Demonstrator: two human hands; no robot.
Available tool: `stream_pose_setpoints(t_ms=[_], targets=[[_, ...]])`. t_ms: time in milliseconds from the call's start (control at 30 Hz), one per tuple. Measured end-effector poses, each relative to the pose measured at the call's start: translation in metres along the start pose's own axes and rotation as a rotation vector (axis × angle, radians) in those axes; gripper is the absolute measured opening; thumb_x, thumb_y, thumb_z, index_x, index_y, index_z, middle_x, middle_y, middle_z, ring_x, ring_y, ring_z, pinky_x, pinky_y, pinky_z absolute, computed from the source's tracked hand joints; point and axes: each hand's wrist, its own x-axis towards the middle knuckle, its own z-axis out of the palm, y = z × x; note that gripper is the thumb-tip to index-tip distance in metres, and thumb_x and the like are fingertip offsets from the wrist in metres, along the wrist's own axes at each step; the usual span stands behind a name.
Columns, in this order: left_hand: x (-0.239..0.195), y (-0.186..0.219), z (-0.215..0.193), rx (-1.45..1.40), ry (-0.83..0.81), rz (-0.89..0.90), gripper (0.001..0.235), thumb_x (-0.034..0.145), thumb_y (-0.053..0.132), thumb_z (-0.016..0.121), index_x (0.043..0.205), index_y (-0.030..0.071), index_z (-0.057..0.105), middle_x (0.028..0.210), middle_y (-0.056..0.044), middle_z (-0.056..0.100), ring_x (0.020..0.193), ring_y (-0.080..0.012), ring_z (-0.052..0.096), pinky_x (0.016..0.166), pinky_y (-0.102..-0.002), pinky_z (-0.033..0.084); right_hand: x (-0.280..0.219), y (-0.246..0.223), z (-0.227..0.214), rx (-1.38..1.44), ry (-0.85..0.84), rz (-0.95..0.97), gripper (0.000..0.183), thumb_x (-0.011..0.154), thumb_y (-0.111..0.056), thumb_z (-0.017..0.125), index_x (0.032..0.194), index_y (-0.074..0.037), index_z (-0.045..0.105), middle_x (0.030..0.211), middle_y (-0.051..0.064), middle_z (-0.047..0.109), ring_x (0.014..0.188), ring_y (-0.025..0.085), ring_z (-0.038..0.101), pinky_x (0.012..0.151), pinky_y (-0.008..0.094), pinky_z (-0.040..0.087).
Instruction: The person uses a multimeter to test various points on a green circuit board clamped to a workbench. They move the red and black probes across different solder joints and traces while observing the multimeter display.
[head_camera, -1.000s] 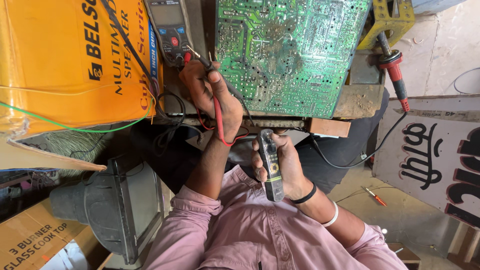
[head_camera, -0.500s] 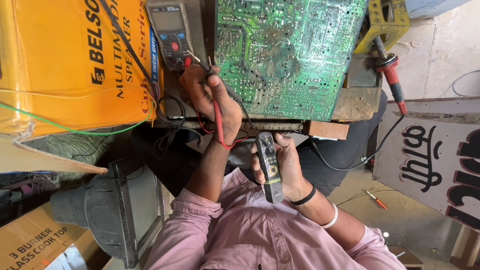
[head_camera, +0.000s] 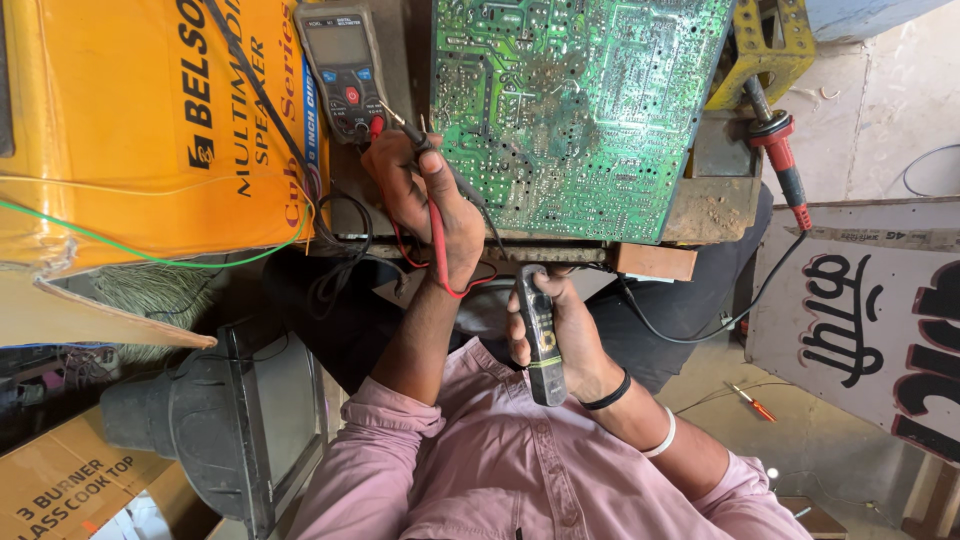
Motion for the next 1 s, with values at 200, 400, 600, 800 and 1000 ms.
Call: stream_pose_setpoints(t_ms=[200,400,600,800,1000], targets=[[0.0,0.001,0.001,0.001,0.001,0.001,0.045,0.113,0.043,0.049,0.099,0.0,0.053,0.104,-0.01,0.055,0.109,-0.0232,0.048,0.092,-0.038,0.045,0.001,-0.001,0.0,0.031,-0.004,0.005,0.052,0.095,-0.05,0.048,0.09,-0.001,0.065,0.064,0.015,0.067,0.046,0.026,0.062,0.046,0.034,0.051],[0.001,0.001,0.001,0.015,0.012,0.013,0.045,0.113,0.043,0.049,0.099,0.0,0.054,0.103,-0.01,0.056,0.108,-0.0241,0.048,0.092,-0.039,0.046,0.001,0.0,-0.001,-0.011,0.037,0.027,0.045,0.098,-0.043,0.05,0.089,-0.001,0.063,0.063,0.014,0.066,0.046,0.026,0.062,0.047,0.035,0.052],[0.002,0.003,0.001,0.013,0.0,-0.002,0.047,0.113,0.044,0.048,0.098,0.0,0.053,0.103,-0.01,0.056,0.108,-0.0238,0.048,0.092,-0.038,0.046,-0.001,-0.001,0.0,-0.004,-0.007,0.046,0.045,0.098,-0.043,0.05,0.088,-0.001,0.063,0.065,0.014,0.066,0.048,0.026,0.063,0.048,0.035,0.053],[0.004,0.004,0.002,0.026,0.01,0.015,0.048,0.112,0.045,0.048,0.095,0.001,0.054,0.1,-0.01,0.057,0.105,-0.0253,0.05,0.091,-0.039,0.044,-0.006,-0.008,0.007,-0.11,0.037,-0.215,0.04,0.097,-0.041,0.051,0.11,-0.006,0.067,0.068,0.011,0.064,0.05,0.023,0.062,0.051,0.034,0.053],[0.007,0.016,-0.003,0.124,-0.017,0.04,0.042,0.111,0.039,0.047,0.096,0.001,0.055,0.1,-0.013,0.056,0.102,-0.0291,0.052,0.093,-0.043,0.044,-0.013,-0.038,0.009,-0.121,0.045,-0.416,0.045,0.101,-0.047,0.052,0.095,-0.003,0.059,0.07,0.011,0.064,0.053,0.022,0.064,0.051,0.034,0.054]])
